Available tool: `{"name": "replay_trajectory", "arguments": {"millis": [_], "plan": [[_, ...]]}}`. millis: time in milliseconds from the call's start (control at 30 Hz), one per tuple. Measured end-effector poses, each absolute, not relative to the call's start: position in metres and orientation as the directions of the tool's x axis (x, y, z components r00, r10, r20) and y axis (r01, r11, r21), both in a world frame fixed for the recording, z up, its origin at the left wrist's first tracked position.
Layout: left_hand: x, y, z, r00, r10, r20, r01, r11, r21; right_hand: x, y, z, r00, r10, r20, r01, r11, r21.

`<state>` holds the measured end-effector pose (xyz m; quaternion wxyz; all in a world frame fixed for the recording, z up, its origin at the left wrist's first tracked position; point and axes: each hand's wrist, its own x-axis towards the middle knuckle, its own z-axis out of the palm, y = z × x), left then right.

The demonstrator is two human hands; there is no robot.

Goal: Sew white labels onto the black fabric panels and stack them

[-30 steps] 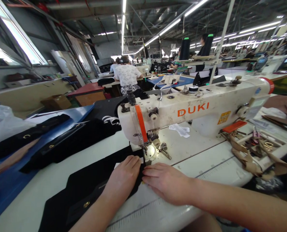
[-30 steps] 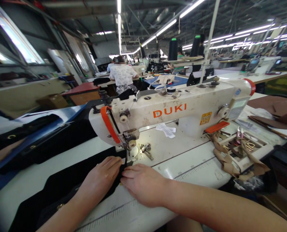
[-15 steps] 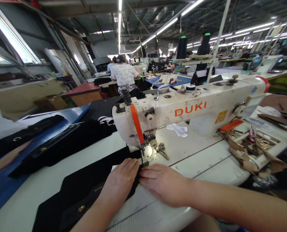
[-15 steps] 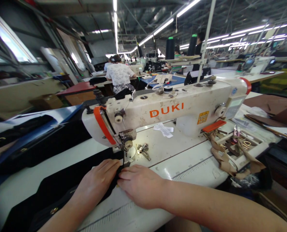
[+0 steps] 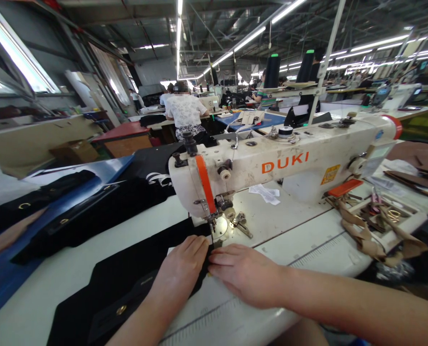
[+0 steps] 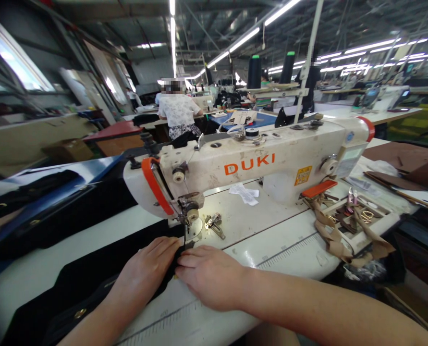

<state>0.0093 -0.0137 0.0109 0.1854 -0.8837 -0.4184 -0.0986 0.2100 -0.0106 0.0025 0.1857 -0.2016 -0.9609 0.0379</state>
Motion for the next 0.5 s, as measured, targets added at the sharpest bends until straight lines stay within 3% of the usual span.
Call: {"name": "replay_trajectory", "arguments": {"millis": [233,333,500], "plan": [[0.009,-0.015,0.01,0.61,0.746,0.268,0.793,-0.576,-0.198,0.212,0.008,0.014,-0.834,0.452,0.315,0.416,0.892,-0.178],[0.004,-0.017,0.005,0.592,0.746,0.304,0.803,-0.58,-0.139,0.21,0.023,0.014,-0.808,0.494,0.321,0.477,0.869,-0.135],[-0.001,-0.023,0.0,0.506,0.802,0.317,0.844,-0.536,0.01,0.205,0.034,0.009,-0.82,0.454,0.349,0.467,0.883,-0.052]]}}
